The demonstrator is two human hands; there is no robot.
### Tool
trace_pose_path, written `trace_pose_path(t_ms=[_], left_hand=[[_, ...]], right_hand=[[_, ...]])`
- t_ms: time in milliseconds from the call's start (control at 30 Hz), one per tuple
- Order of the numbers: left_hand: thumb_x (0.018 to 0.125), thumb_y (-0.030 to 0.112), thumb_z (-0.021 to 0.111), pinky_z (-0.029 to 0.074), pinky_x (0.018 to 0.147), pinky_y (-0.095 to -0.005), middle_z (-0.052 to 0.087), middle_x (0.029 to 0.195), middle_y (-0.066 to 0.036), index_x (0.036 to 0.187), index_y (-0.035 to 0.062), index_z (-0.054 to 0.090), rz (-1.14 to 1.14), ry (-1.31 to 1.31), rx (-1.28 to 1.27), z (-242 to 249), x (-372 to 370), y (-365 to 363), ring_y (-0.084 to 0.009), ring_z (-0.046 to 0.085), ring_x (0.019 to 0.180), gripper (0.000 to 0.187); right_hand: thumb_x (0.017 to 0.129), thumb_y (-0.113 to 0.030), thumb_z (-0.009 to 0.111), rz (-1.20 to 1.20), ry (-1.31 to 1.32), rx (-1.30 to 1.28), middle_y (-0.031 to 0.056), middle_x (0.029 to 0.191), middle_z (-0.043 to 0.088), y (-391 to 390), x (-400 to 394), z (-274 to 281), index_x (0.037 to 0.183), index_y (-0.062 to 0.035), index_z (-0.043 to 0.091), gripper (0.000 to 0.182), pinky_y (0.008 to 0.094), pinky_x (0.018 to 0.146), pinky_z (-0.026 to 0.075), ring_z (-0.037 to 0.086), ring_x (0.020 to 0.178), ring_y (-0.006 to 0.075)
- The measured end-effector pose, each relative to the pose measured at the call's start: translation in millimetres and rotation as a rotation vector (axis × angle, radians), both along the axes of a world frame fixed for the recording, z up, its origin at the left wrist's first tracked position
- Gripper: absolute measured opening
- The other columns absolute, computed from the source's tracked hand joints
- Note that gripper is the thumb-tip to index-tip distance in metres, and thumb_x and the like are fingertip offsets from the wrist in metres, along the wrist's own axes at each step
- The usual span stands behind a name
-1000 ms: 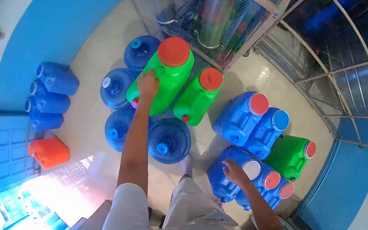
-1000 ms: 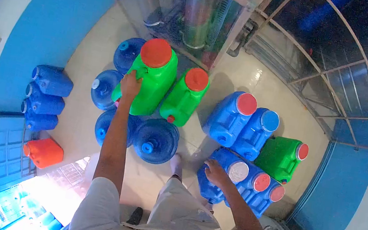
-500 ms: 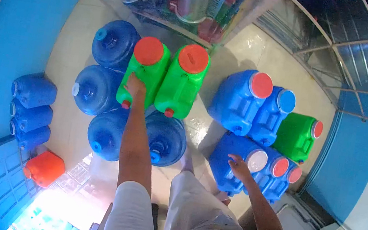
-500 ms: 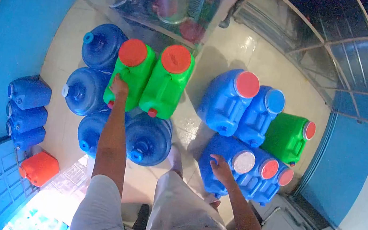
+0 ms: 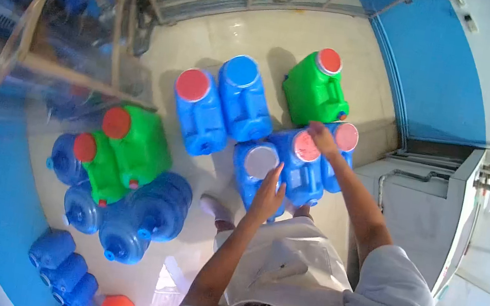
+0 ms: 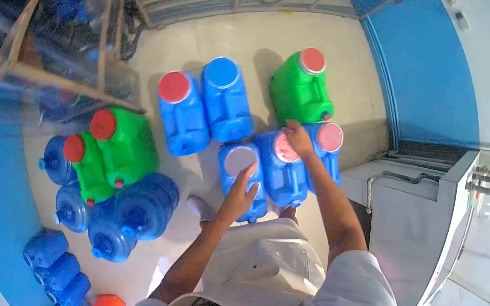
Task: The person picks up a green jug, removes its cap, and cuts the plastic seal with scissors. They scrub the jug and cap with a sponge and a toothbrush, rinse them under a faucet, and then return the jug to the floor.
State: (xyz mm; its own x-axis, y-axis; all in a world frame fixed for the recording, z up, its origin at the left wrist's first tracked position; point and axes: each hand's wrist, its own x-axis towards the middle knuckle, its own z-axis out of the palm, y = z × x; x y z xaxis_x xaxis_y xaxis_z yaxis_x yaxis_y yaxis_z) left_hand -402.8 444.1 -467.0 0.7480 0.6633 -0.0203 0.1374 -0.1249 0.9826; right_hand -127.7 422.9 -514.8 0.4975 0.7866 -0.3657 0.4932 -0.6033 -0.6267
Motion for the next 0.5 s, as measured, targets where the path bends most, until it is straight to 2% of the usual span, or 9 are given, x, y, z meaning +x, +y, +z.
trace_pose_path(t_ms=[67, 133, 200, 267, 300, 367, 433, 500], left_hand=[[0.086, 0.007, 0.052, 0.035, 0.1, -0.04, 0.044, 0.128, -0.024, 0.131, 0.0001, 0.037, -0.001, 0.099, -0.038, 2, 23, -25, -0.0361, 0.043, 0.12, 0.048], [0.087, 0.007, 0.052, 0.038, 0.097, -0.0387, 0.05, 0.123, -0.023, 0.129, 0.0005, 0.041, 0.089, 0.168, -0.132, -19, 46, -49, -0.0343, 0.048, 0.115, 0.044], [0.087, 0.007, 0.051, 0.04, 0.095, -0.038, 0.052, 0.12, -0.022, 0.127, 0.0006, 0.042, 0.154, 0.2, -0.212, -42, 72, -74, -0.0334, 0.051, 0.113, 0.042], [0.091, 0.007, 0.048, 0.042, 0.092, -0.0322, 0.057, 0.117, -0.017, 0.126, 0.0004, 0.044, 0.215, 0.328, -0.293, -51, 104, -94, -0.0236, 0.055, 0.11, 0.035], [0.091, 0.007, 0.048, 0.042, 0.092, -0.0322, 0.057, 0.117, -0.017, 0.126, 0.0004, 0.044, 0.218, 0.328, -0.279, -61, 120, -104, -0.0236, 0.055, 0.11, 0.035], [0.092, 0.008, 0.048, 0.044, 0.09, -0.032, 0.059, 0.113, -0.017, 0.125, 0.0014, 0.045, 0.135, 0.305, -0.209, -80, 157, -126, -0.0234, 0.056, 0.108, 0.034], [0.091, 0.006, 0.048, 0.044, 0.089, -0.0325, 0.059, 0.113, -0.017, 0.121, 0.0014, 0.049, 0.141, 0.292, -0.218, -70, 193, -139, -0.0244, 0.056, 0.107, 0.03], [0.09, 0.01, 0.048, 0.04, 0.092, -0.0396, 0.056, 0.114, -0.021, 0.113, 0.0015, 0.054, 0.08, 0.323, -0.195, -34, 224, -140, -0.0347, 0.053, 0.107, 0.026]], right_hand=[[0.083, -0.026, 0.059, -0.052, 0.001, -0.018, 0.0229, 0.113, 0.057, -13, 77, -20, 0.12, 0.003, 0.048, 0.048, 0.0388, 0.09, 0.043, 0.055, 0.107, 0.0331], [0.079, -0.032, 0.062, -0.362, -0.128, 0.065, 0.0244, 0.112, 0.057, -24, 153, -72, 0.119, 0.0042, 0.046, 0.056, 0.0404, 0.089, 0.043, 0.055, 0.107, 0.0345], [0.077, -0.035, 0.064, -0.366, -0.127, 0.041, 0.0249, 0.112, 0.057, -19, 194, -80, 0.12, 0.0045, 0.045, 0.061, 0.0405, 0.09, 0.043, 0.054, 0.107, 0.0352], [0.075, -0.039, 0.066, -0.321, -0.193, 0.027, 0.0257, 0.112, 0.056, -16, 224, -114, 0.122, 0.004, 0.042, 0.069, 0.0411, 0.09, 0.043, 0.054, 0.106, 0.0366], [0.074, -0.04, 0.066, -0.282, -0.252, 0.051, 0.0259, 0.111, 0.056, -13, 235, -141, 0.123, 0.0033, 0.04, 0.071, 0.0416, 0.091, 0.043, 0.055, 0.105, 0.0373], [0.074, -0.038, 0.064, -0.21, -0.254, -0.158, 0.0249, 0.109, 0.058, 5, 243, -140, 0.122, 0.0011, 0.041, 0.066, 0.0444, 0.09, 0.042, 0.056, 0.104, 0.0366], [0.074, -0.035, 0.063, -0.206, -0.175, -0.232, 0.0243, 0.107, 0.059, 17, 259, -146, 0.118, -0.0001, 0.044, 0.059, 0.0459, 0.089, 0.042, 0.056, 0.103, 0.0366], [0.073, -0.032, 0.062, -0.218, -0.089, -0.296, 0.0238, 0.105, 0.06, 16, 266, -146, 0.114, -0.0012, 0.047, 0.053, 0.0474, 0.089, 0.041, 0.057, 0.102, 0.0367]])
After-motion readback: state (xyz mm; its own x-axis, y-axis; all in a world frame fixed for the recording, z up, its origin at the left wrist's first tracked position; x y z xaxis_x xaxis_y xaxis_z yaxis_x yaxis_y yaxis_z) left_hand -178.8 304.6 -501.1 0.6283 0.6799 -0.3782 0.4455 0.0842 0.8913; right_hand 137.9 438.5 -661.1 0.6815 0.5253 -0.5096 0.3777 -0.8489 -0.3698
